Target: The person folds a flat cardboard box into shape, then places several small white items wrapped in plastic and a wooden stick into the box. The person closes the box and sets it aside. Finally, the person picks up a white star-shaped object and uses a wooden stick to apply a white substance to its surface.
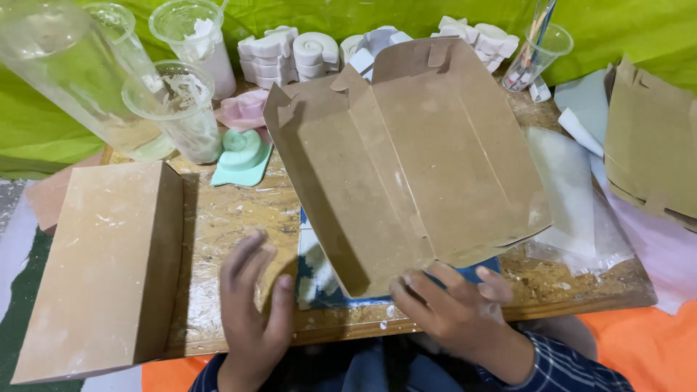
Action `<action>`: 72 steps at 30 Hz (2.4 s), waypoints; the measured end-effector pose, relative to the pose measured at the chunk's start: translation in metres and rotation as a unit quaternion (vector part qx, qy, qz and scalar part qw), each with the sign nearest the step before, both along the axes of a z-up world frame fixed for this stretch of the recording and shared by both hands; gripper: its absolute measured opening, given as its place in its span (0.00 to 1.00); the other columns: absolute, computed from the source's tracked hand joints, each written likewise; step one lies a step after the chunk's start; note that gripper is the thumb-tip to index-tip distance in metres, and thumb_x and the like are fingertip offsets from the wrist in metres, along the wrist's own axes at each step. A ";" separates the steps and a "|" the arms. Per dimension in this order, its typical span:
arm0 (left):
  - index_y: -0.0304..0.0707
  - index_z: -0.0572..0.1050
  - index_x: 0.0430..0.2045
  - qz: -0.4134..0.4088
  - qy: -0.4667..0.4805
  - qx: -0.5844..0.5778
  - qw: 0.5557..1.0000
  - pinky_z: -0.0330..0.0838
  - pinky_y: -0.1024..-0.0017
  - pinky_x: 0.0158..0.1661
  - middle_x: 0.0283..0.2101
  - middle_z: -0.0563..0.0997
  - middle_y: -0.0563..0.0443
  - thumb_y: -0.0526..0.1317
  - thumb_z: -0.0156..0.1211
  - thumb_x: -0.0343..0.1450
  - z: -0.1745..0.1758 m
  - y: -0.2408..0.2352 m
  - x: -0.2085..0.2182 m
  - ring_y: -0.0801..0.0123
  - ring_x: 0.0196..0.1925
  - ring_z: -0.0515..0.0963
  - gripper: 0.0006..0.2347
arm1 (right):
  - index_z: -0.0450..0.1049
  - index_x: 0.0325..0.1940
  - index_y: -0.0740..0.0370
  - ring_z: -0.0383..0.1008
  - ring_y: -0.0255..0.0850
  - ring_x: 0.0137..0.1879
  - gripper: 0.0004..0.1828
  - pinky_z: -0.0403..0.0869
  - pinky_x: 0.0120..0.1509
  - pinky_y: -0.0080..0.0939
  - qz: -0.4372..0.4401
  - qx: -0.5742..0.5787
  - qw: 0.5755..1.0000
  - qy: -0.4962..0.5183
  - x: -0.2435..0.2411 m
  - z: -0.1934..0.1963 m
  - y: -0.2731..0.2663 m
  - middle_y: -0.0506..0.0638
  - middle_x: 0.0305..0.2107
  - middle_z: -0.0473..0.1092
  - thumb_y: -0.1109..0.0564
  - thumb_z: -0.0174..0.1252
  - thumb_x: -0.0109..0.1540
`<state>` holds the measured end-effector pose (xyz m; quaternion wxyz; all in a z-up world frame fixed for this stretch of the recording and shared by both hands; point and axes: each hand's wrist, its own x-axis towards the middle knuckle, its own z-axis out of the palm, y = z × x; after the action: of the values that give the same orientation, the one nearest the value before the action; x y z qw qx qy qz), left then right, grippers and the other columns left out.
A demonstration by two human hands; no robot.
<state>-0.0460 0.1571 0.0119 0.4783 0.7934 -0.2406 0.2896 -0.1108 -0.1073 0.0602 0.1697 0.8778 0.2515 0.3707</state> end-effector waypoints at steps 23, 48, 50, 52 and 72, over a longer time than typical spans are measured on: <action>0.46 0.41 0.75 -0.097 -0.135 0.034 0.986 0.68 0.43 0.71 0.73 0.54 0.30 0.48 0.43 0.78 -0.040 0.014 0.003 0.40 0.74 0.66 0.30 | 0.75 0.40 0.56 0.75 0.49 0.41 0.05 0.77 0.46 0.47 0.236 -0.141 0.957 0.090 0.089 0.000 -0.192 0.53 0.39 0.73 0.57 0.54 0.66; 0.74 0.76 0.45 0.174 -0.274 0.156 0.933 0.53 0.21 0.67 0.71 0.50 0.54 0.42 0.51 0.81 -0.088 -0.038 -0.050 0.48 0.78 0.45 0.10 | 0.64 0.74 0.41 0.63 0.51 0.73 0.60 0.56 0.72 0.62 0.065 0.009 0.970 0.236 0.224 0.048 -0.084 0.50 0.73 0.58 0.82 0.60 0.41; 0.69 0.65 0.59 0.220 -0.285 0.131 0.924 0.49 0.19 0.68 0.72 0.51 0.58 0.48 0.52 0.79 -0.103 -0.057 -0.040 0.52 0.79 0.46 0.13 | 0.65 0.72 0.41 0.64 0.51 0.70 0.47 0.56 0.73 0.61 0.056 0.069 0.962 0.256 0.200 0.050 -0.078 0.49 0.72 0.60 0.73 0.60 0.51; 0.63 0.54 0.73 0.271 -0.295 0.104 0.911 0.45 0.17 0.69 0.72 0.52 0.63 0.54 0.53 0.78 -0.104 -0.063 -0.036 0.55 0.79 0.47 0.26 | 0.67 0.70 0.41 0.66 0.52 0.67 0.34 0.57 0.73 0.59 0.050 0.126 0.952 0.274 0.173 0.048 -0.071 0.48 0.70 0.62 0.64 0.59 0.60; 0.43 0.79 0.44 -0.133 -0.228 0.318 0.911 0.63 0.46 0.63 0.42 0.84 0.51 0.35 0.61 0.76 0.006 -0.049 -0.030 0.68 0.46 0.84 0.05 | 0.74 0.49 0.55 0.64 0.63 0.71 0.12 0.63 0.72 0.68 0.272 0.178 0.898 0.298 0.026 -0.059 -0.113 0.57 0.58 0.70 0.47 0.55 0.67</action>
<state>-0.0762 0.1083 0.0183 0.1671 0.7767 -0.5253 0.3046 -0.0851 -0.2208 0.0011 -0.1791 0.8604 0.4489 0.1617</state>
